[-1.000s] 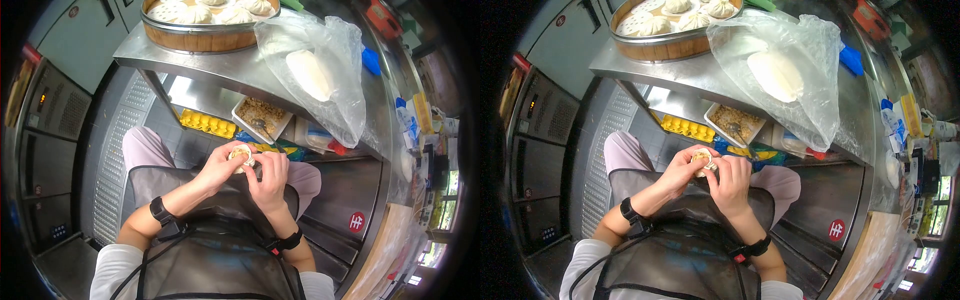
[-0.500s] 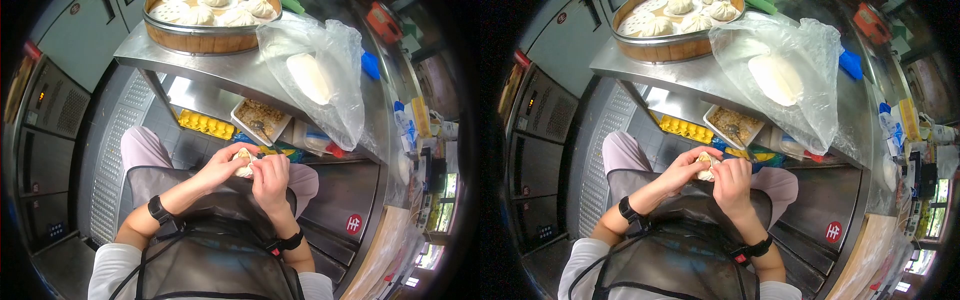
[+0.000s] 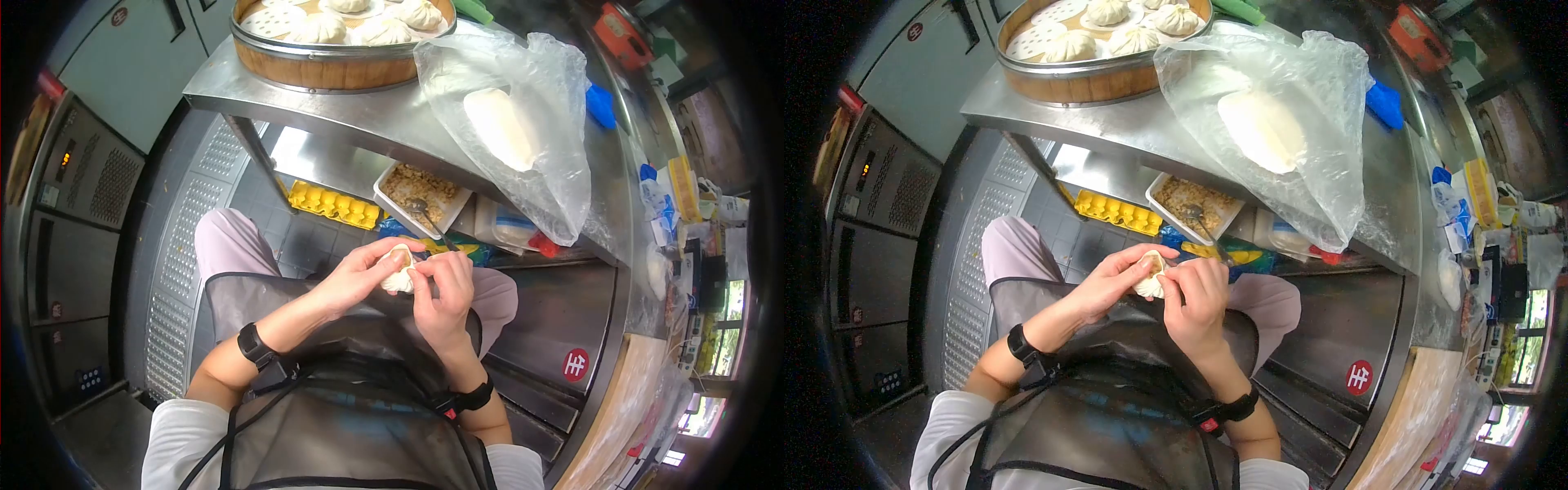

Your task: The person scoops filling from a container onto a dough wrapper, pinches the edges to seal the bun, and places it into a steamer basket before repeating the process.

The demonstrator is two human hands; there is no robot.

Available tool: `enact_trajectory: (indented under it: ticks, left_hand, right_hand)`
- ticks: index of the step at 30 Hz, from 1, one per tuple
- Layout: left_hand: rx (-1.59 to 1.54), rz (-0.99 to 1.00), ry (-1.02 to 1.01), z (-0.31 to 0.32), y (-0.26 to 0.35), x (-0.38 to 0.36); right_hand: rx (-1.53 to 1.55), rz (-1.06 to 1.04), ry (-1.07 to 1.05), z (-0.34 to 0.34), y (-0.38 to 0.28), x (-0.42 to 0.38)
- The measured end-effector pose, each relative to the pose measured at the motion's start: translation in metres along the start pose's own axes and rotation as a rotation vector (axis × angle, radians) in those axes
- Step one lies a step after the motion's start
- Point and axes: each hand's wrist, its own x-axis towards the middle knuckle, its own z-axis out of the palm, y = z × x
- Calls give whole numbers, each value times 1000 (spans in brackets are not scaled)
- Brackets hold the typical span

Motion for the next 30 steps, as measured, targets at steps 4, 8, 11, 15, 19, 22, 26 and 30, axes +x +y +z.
enact_trajectory:
  ticks: [4,8,11,15,19,22,26,30]
  left_hand:
    - [-26,58,25,-1,-15,2]
    - [-252,9,86,-1,-14,2]
    - [-267,-21,100,-4,-9,-1]
    - [-224,-83,109,0,-1,-2]
    - [-282,-159,58,-5,4,0]
    - [-378,-144,19,-7,3,2]
    - [-243,-112,-36,-8,6,2]
    - [-42,-86,-49,-9,5,1]
  right_hand:
    - [83,89,58,11,-4,-2]
    - [145,109,96,15,-1,-6]
    - [41,-181,0,5,1,-6]
    - [-4,-100,-125,-1,-4,7]
    - [-43,-114,-162,-1,4,3]
    - [-123,-226,-117,-1,2,3]
    - [-89,-188,-118,-4,0,10]
    - [-101,-123,-208,-7,3,9]
